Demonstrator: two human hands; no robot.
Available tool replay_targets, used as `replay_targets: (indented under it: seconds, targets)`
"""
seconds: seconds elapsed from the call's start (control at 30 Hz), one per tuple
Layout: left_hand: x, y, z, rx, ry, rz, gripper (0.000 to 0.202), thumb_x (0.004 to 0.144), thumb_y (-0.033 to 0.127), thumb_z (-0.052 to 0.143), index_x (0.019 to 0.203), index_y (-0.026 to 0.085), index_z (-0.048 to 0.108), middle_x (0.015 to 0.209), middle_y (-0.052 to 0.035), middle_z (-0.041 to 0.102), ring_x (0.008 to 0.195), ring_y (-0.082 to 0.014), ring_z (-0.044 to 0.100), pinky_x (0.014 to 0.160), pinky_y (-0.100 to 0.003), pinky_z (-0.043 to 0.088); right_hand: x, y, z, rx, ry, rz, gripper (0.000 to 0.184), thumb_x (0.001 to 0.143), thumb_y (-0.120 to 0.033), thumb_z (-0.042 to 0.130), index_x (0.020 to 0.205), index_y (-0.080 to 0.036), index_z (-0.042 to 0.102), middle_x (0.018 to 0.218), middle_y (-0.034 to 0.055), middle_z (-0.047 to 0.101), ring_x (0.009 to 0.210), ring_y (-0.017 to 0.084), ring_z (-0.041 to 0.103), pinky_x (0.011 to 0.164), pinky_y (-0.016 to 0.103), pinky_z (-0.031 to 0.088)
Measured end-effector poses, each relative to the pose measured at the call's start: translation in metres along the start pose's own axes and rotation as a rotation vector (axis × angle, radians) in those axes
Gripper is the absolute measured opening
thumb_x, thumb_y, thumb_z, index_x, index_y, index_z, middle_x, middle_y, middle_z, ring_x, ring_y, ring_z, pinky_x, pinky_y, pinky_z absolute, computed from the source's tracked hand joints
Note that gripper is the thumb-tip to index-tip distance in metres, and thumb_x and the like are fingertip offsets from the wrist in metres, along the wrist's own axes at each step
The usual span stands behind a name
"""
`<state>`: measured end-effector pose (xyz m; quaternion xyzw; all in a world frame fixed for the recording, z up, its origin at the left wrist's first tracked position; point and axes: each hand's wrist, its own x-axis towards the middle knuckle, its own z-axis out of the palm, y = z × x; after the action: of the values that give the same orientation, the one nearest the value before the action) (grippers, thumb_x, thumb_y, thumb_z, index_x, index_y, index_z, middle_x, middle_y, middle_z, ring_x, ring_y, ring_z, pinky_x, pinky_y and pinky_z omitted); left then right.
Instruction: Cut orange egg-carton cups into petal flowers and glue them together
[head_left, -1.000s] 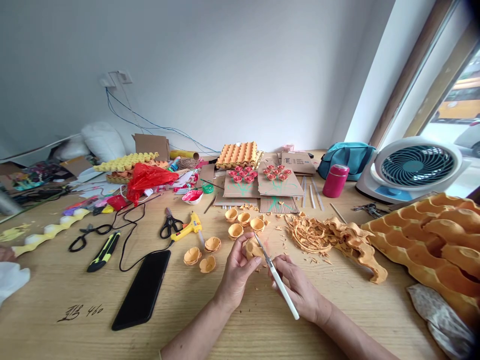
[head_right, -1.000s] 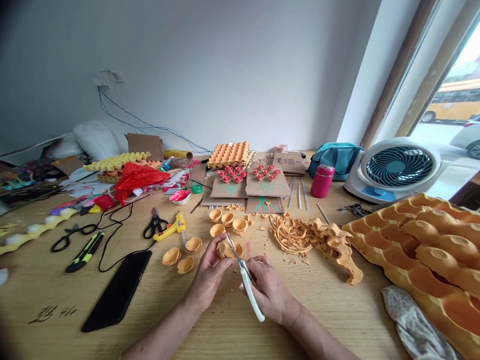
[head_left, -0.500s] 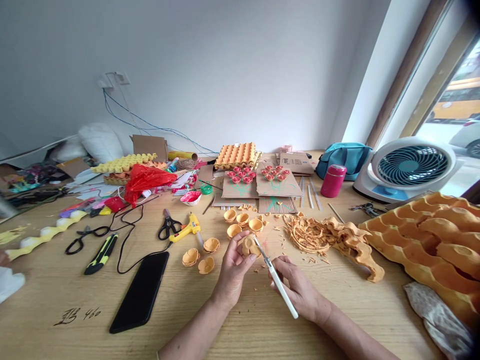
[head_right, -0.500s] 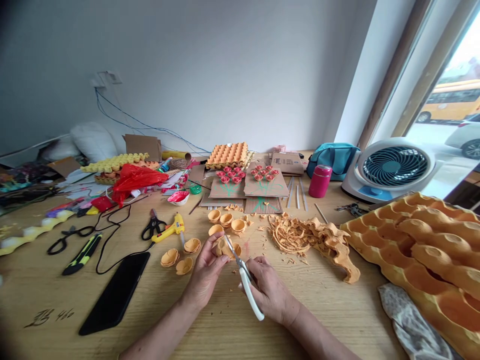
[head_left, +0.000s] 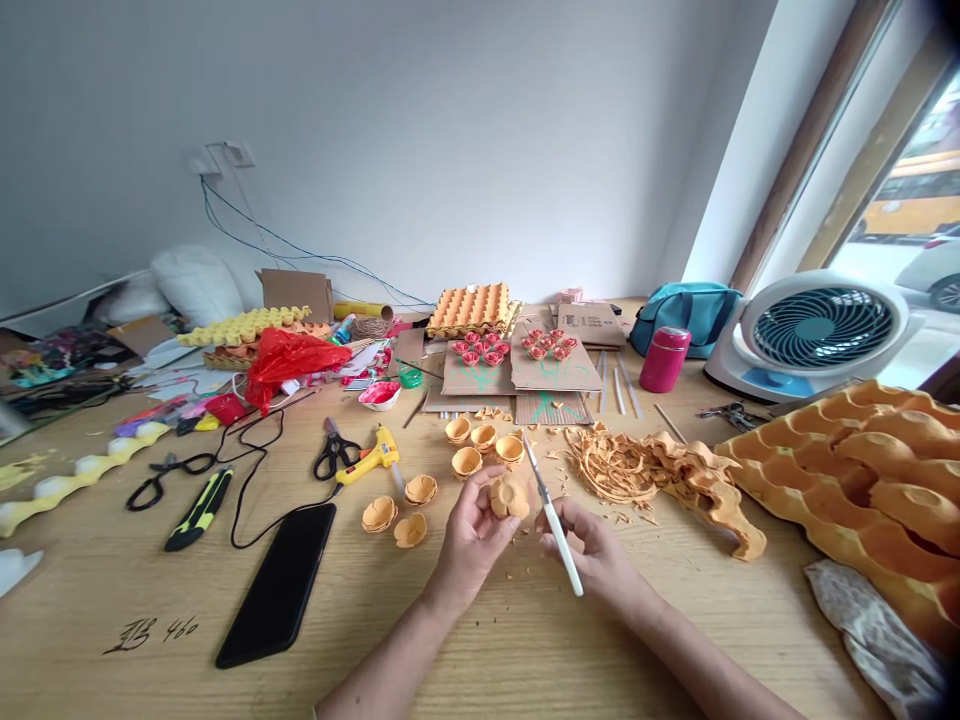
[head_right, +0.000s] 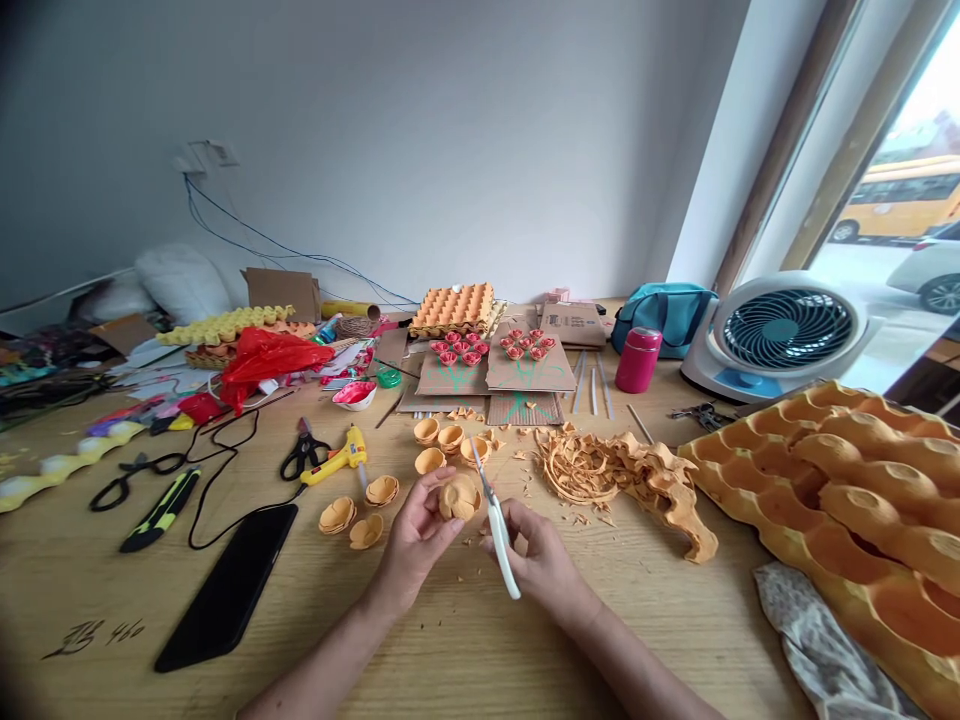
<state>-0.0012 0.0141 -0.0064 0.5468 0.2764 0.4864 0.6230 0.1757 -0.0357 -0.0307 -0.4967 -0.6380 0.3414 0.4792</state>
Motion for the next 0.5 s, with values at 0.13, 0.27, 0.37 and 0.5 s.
replay_targets:
  seconds: [0.13,0.27,0.37,0.5]
  targets:
    - [-0.0066,-0.0039,0.0049,0.222,-0.058,0.087,0.047,0.077,0.02,0.074,0.121,0.023,0.059,0.111,-0.0075,0.07,0.1,-0.0231,0.064,0.092,-0.033,0.048,0.0027,-0.0015,0.0,0.249,0.06,0.032,0.047,0.078,-0.064,0.069,0.095,-0.023,0.053,0.079,-0.0005,0.055,0.069,0.016,0.051,0.063,0.029,0.045]
    - [-0.0103,-0.0082,0.0058,0.399,-0.091,0.157,0.047,0.079,0.015,0.068,0.124,0.023,0.057,0.111,-0.0079,0.07,0.097,-0.023,0.065,0.089,-0.034,0.048,0.0032,-0.0034,-0.0002,0.293,0.108,0.074,0.05,0.075,-0.065,0.071,0.096,-0.024,0.05,0.077,-0.0021,0.051,0.065,0.015,0.047,0.059,0.028,0.043]
    - [-0.0106,-0.0083,0.0046,0.417,-0.122,0.147,0.051,0.079,0.015,0.069,0.127,0.024,0.054,0.113,-0.0077,0.069,0.099,-0.023,0.064,0.091,-0.034,0.047,0.003,-0.0051,-0.001,0.306,0.102,0.073,0.05,0.074,-0.063,0.073,0.095,-0.024,0.05,0.077,-0.0022,0.05,0.065,0.014,0.046,0.059,0.027,0.043]
    - [-0.0088,-0.0043,0.003,0.287,-0.176,0.061,0.05,0.082,0.026,0.072,0.127,0.023,0.052,0.105,-0.0065,0.067,0.096,-0.0215,0.062,0.088,-0.033,0.047,0.0006,-0.0069,-0.0033,0.235,0.073,0.024,0.045,0.079,-0.06,0.07,0.096,-0.023,0.051,0.08,-0.001,0.052,0.069,0.015,0.048,0.062,0.028,0.046]
